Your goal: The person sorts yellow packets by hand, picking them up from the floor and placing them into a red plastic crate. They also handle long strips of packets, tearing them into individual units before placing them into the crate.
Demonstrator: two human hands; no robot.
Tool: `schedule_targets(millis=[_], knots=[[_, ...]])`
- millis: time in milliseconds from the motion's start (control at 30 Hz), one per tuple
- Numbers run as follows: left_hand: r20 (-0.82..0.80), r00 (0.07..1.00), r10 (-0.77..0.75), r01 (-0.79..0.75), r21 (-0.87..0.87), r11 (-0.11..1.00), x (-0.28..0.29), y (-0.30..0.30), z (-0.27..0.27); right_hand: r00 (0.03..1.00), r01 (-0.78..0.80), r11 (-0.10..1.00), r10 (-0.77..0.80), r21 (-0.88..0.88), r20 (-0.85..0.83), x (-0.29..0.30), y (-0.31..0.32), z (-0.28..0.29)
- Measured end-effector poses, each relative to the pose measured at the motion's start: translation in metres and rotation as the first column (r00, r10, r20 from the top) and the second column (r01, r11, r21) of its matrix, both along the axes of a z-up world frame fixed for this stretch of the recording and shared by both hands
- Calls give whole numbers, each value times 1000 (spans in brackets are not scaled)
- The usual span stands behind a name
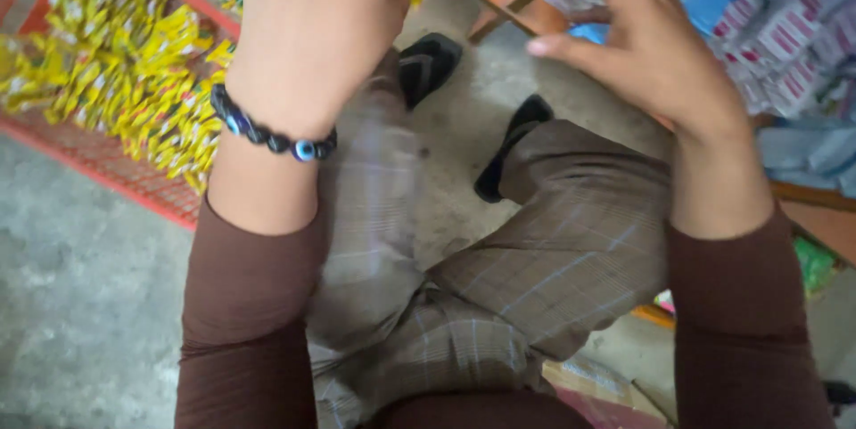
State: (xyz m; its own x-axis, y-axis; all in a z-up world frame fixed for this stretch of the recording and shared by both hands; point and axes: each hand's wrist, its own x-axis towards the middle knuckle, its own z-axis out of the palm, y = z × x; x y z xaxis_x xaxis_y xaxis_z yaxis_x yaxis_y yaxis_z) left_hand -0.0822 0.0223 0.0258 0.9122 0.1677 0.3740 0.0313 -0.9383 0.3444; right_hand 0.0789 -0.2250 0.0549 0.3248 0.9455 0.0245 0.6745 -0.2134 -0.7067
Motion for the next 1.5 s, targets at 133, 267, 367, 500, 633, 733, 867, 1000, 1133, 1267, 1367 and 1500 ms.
schedule_targets(millis=[133,267,367,500,633,733,867,1000,1133,1267,1367,1500], knots=[[82,994,71,-75,55,996,-56,20,6,999,36,983,-30,-182,39,-5,9,2],[-31,989,145,-147,-88,985,-112,43,15,984,-78,982,103,-174,142,-24,27,18],[-226,930,291,-328,-152,932,-154,52,-9,974,-37,972,87,-233,209,-39,29,23],[-194,826,529,-560,-171,811,-200,57,-66,966,-47,979,96,-198,242,-49,34,30],[-96,773,628,-630,-232,741,-233,60,-120,951,-14,975,82,-223,299,-42,34,23],[-129,725,677,-648,-463,605,-238,57,-146,948,-47,980,105,-194,301,-38,36,20],[-231,671,705,-654,-632,415,-226,60,-178,952,-35,973,102,-228,287,-40,38,18],[-175,696,697,-657,-547,519,-218,61,-207,957,-18,969,89,-246,277,-41,39,17],[-120,720,683,-629,-528,570,-214,67,-227,949,-28,962,112,-272,296,-40,38,15],[-127,696,707,-662,-494,563,-208,69,-225,941,-4,958,101,-288,322,-39,38,14],[-128,692,710,-637,-571,518,-205,68,-228,953,-11,961,94,-277,289,-37,36,13],[-103,703,704,-587,-643,492,-201,67,-233,947,-17,955,110,-295,303,-37,36,12]])
